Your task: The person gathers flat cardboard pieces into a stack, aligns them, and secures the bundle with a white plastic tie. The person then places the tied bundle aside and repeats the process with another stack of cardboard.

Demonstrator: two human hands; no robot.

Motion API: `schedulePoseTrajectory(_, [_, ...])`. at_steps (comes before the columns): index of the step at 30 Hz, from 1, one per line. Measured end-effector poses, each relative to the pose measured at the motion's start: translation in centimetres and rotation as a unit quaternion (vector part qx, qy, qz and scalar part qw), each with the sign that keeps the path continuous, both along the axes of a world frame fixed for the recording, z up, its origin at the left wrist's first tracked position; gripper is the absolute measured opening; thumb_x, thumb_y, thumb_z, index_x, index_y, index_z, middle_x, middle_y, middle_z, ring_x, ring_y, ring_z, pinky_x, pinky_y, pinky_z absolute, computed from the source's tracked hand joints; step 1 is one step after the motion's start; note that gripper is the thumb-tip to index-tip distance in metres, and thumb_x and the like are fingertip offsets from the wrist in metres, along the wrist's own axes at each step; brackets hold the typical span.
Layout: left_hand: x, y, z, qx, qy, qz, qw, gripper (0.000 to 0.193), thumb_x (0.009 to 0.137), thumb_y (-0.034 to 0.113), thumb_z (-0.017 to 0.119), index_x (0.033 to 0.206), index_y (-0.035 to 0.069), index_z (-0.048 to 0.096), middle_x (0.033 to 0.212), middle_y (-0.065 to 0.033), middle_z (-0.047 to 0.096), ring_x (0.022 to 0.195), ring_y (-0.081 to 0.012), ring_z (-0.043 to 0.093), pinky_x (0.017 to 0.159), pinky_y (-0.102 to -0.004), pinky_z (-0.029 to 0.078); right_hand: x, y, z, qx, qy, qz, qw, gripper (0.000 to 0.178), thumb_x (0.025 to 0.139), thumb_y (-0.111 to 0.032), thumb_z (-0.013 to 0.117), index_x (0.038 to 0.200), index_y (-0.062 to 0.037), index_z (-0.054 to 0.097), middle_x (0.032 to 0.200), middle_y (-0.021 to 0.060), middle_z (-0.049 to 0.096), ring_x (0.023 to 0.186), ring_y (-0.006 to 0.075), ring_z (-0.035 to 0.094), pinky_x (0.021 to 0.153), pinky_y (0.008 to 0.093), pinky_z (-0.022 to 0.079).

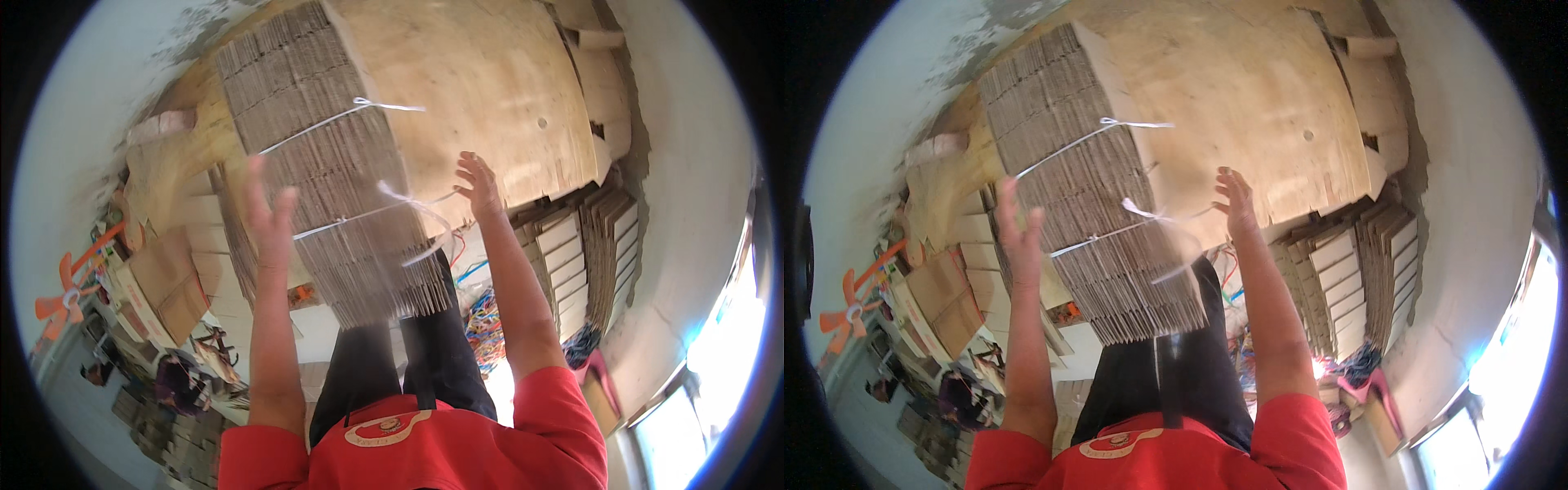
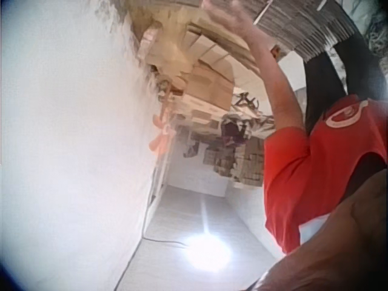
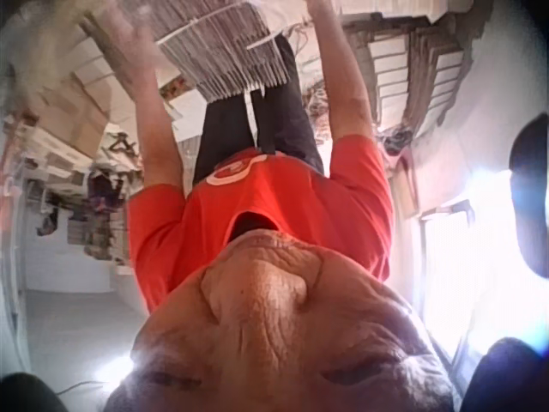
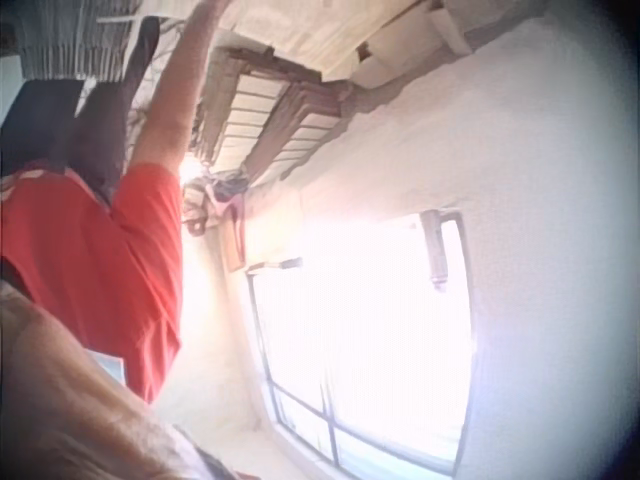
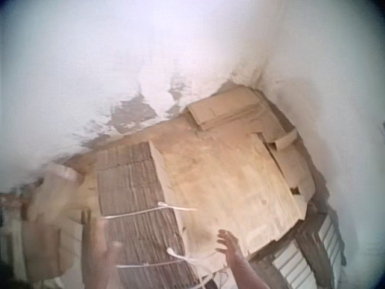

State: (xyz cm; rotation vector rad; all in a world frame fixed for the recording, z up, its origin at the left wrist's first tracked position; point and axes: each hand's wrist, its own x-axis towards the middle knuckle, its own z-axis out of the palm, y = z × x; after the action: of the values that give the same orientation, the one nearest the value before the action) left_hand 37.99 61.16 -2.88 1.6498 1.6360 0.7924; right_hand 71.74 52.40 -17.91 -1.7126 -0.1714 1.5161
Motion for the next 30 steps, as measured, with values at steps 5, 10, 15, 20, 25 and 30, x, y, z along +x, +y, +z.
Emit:
schedulePoseTrajectory(5, [-8.7,-3.6,-7.4,-0.222,-0.274,0.322,0.879,0.05,0.096,0.039,0.05,0.13,0.003,0.05,0.13,-0.0073,0.051,0.119,-0.0183,0.046,0.099,-0.0363,0.037,-3.3,5.4,-3.5,-0.025,0.0,0.093,0.995,0.053,0.084,-0.057,0.053,0.101,-0.0079,0.064,0.097,0.006,0.062,0.088,0.0186,0.057,0.074,0.0363,0.048])
schedulePoseTrajectory(10, [-6.4,-4.8,-11.6,-0.198,-0.382,0.318,0.845,0.041,0.085,0.036,0.066,0.11,0.003,0.064,0.104,-0.0021,0.061,0.095,-0.0146,0.055,0.084,-0.0295,0.043,-7.4,6.1,-12.3,0.006,-0.145,0.237,0.961,0.046,0.087,-0.049,0.053,0.1,-0.0051,0.063,0.096,0.0074,0.061,0.086,0.0187,0.057,0.073,0.033,0.048])
schedulePoseTrajectory(15, [-5.5,-3.0,-5.7,-0.059,-0.173,0.166,0.969,0.042,0.076,0.039,0.073,0.091,0.0,0.067,0.09,-0.0064,0.062,0.087,-0.0166,0.056,0.08,-0.0321,0.043,-6.7,3.3,-7.9,-0.016,-0.106,0.233,0.967,0.047,0.087,-0.049,0.054,0.103,-0.0053,0.061,0.1,0.008,0.059,0.089,0.0193,0.055,0.075,0.0344,0.046])
schedulePoseTrajectory(20, [-6.7,-3.1,1.8,0.034,-0.004,0.1,0.994,0.046,0.075,0.04,0.069,0.088,-0.003,0.062,0.086,-0.0151,0.058,0.08,-0.0315,0.051,0.076,-0.0397,0.042,-6.1,-1.6,-2.1,-0.07,-0.07,0.218,0.971,0.048,0.087,-0.05,0.054,0.106,-0.0056,0.058,0.103,0.0086,0.057,0.093,0.02,0.053,0.077,0.0358,0.045])
schedulePoseTrajectory(25, [-4.7,-4.2,3.0,0.017,0.017,0.146,0.989,0.042,0.076,0.031,0.069,0.1,-0.002,0.059,0.095,-0.0137,0.058,0.089,-0.0327,0.048,0.082,-0.0418,0.042,-5.4,1.4,-1.2,-0.078,-0.022,0.279,0.957,0.05,0.086,-0.05,0.054,0.109,-0.0059,0.056,0.107,0.0092,0.055,0.096,0.0207,0.052,0.08,0.0372,0.043])
schedulePoseTrajectory(30, [-1.3,-5.8,6.2,0.021,0.08,0.264,0.961,0.05,0.073,0.031,0.072,0.106,-0.002,0.054,0.093,-0.0156,0.059,0.09,-0.0339,0.048,0.084,-0.0447,0.04,-5.8,5.2,-2.1,-0.076,0.047,0.361,0.928,0.052,0.086,-0.051,0.054,0.112,-0.0061,0.053,0.11,0.0098,0.054,0.099,0.0214,0.05,0.082,0.0385,0.042])
